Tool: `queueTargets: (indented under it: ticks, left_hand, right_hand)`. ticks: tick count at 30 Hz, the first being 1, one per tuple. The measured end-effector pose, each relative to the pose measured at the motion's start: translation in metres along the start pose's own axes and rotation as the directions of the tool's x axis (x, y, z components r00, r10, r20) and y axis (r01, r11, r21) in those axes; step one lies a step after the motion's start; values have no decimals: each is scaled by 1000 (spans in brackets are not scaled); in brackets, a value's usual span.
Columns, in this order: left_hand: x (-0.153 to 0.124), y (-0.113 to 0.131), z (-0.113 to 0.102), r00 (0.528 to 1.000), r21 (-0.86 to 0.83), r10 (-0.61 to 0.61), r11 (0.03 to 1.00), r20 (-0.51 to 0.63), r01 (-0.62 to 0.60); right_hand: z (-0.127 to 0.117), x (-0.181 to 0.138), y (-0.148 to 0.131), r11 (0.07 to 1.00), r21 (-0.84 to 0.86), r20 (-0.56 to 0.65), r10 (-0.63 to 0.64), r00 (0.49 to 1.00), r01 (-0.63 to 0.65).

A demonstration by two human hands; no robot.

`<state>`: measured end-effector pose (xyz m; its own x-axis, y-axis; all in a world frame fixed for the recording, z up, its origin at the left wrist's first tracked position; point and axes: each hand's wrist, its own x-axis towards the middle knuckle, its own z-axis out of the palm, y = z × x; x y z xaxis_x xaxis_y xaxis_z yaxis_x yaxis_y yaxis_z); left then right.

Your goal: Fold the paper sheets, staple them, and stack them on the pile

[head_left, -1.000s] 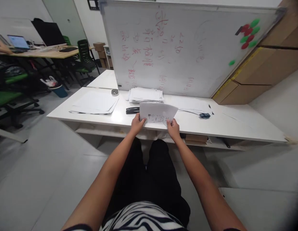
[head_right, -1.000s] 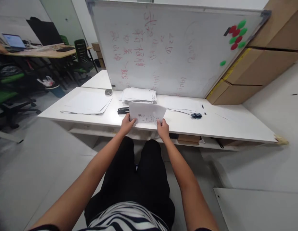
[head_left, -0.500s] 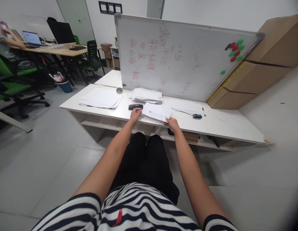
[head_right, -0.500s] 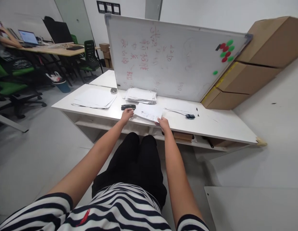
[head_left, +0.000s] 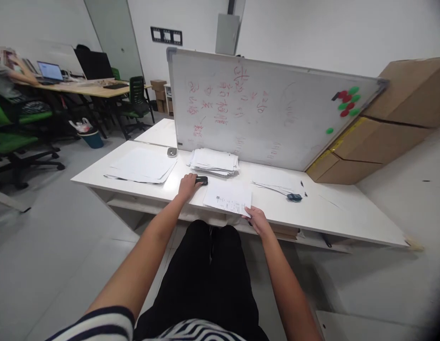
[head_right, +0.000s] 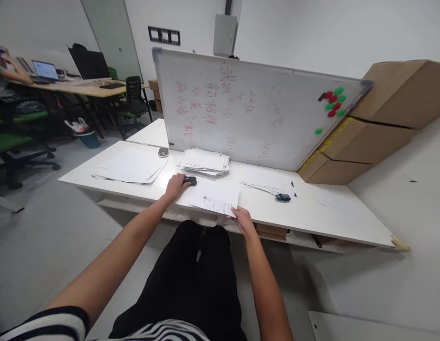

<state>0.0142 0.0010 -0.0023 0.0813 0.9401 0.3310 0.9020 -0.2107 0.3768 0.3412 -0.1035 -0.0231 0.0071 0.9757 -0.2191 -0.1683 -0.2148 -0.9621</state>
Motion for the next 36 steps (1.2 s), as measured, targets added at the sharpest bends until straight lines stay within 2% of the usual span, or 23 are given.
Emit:
queueTargets:
  ticks: [4, 9, 19, 27, 36]
  left_hand:
    - [0, -5, 5, 999, 2, 46, 999, -2, -46]
    - [2, -6, 4, 998, -64, 57, 996, 13, -56]
    - [2, -1, -4, 988, -63, 124, 991, 96, -118]
    - [3, 1, -5, 979, -59, 159, 987, 130, -152]
    - [0, 13, -15, 988, -138, 117, 985, 106, -102]
  right_hand:
    - [-2, -3, -2, 998, 43, -13, 35, 999, -35]
    - [-1, -5, -3, 998, -6, 21, 60, 998, -60]
    - [4, -3, -8, 991, -43, 32, 132, 991, -130]
    - [3, -1, -14, 984, -94, 90, 162, 983, -153]
    - [2, 2, -9, 981, -105, 79, 170, 982, -161]
